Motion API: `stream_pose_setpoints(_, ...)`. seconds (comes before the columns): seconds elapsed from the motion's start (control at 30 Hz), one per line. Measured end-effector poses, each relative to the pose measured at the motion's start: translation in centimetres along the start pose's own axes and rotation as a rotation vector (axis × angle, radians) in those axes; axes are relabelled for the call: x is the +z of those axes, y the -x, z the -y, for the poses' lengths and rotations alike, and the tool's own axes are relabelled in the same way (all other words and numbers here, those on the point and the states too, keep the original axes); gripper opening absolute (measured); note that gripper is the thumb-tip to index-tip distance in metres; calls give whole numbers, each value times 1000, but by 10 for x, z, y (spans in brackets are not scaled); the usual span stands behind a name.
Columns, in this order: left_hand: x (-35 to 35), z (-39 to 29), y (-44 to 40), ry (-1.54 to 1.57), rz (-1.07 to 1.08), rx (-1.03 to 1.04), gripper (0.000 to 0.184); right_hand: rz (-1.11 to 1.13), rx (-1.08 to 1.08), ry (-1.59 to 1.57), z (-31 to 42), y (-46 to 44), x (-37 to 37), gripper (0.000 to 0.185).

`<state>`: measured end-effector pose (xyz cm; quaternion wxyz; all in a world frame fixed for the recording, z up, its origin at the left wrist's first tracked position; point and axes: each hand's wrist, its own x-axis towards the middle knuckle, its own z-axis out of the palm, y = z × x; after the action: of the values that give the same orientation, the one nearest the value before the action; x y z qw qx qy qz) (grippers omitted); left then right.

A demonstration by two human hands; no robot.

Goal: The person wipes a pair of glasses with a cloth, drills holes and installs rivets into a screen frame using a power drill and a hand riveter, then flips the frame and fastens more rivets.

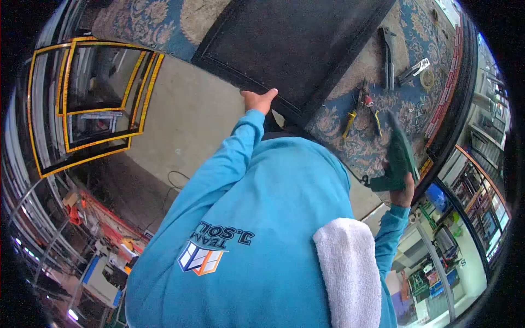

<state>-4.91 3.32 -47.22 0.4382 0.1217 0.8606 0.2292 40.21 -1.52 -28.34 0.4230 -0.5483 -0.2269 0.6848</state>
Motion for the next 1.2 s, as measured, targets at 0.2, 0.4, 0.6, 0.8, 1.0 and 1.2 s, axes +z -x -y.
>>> stream_pose_setpoints(0.2,-1,7,-2,-56,35,20,123,216,88,674,29,-44,166,62)
stream_pose_setpoints(0.4,-16,23,-12,94,148,202,103,275,115,992,5,-72,236,58)
stream_pose_setpoints(0.6,-16,34,-38,98,384,-44,86,189,218,991,-2,-75,263,59)
stream_pose_setpoints(0.8,-43,5,-32,160,579,-234,86,98,196,1102,-9,-81,288,61)
stream_pose_setpoints(1.0,-53,-7,-37,-108,982,-404,115,55,198,1251,7,-82,329,59)
stream_pose_setpoints(1.2,-42,-17,-16,-80,985,-441,111,50,235,1250,3,-86,336,56)
